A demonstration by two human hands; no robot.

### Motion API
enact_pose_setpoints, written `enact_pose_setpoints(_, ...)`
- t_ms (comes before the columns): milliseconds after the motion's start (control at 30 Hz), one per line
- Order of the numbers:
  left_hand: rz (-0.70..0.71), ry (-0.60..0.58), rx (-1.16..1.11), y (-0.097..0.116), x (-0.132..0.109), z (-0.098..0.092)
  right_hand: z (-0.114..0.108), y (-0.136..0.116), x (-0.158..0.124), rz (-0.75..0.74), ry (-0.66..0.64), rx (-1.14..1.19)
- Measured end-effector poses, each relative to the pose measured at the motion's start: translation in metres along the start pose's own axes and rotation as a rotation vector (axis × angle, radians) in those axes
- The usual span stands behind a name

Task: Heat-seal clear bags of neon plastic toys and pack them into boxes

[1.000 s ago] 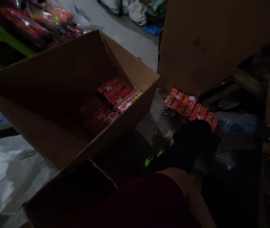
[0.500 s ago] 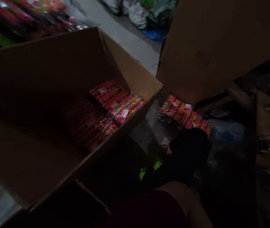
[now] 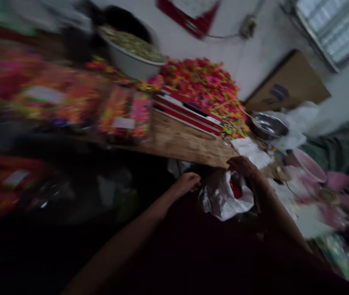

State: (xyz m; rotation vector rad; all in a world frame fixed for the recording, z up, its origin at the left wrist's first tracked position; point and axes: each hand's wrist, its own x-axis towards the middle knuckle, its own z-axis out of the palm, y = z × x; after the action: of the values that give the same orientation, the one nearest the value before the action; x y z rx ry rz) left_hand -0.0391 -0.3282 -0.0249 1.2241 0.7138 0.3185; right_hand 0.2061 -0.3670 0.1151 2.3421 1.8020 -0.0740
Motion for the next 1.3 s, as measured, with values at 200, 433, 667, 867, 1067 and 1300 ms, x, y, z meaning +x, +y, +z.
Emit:
enact_pose_setpoints(200, -0.219, 0.025, -0.182, -0.005, 0.021, 0.009, 0.035, 0.099, -0.033, 0.591, -0.041, 0.006)
enact_pose_setpoints(433, -0.344, -0.016, -0.08, -0.01, 0.046, 0.008, 0.08, 0.111, -0.055, 0.788, -0.201, 0.052)
enact_pose_setpoints(667, -0.183, -0.006, -0.075, 0.0, 0.037, 0.009, 0.1, 0.082, -0.012, 0.182, -0.041, 0.688)
enact_pose_setpoints(867, 0.093, 0.574, -0.19, 0.027, -0.029, -0.079, 0.029, -0.071, 0.116, -0.401, 0.236, 0.781)
enact_pose_setpoints(1067, 0.247, 1.341, -0.349, 0.031, -0.122, -0.191, -0.063, -0.23, 0.236, -0.613, 0.461, 0.479)
enact_pose_setpoints(1300, -0.008, 1.485, -0.465, 0.055, -0.146, -0.28, -0.069, -0.342, 0.345, -0.737, 0.22, 0.228)
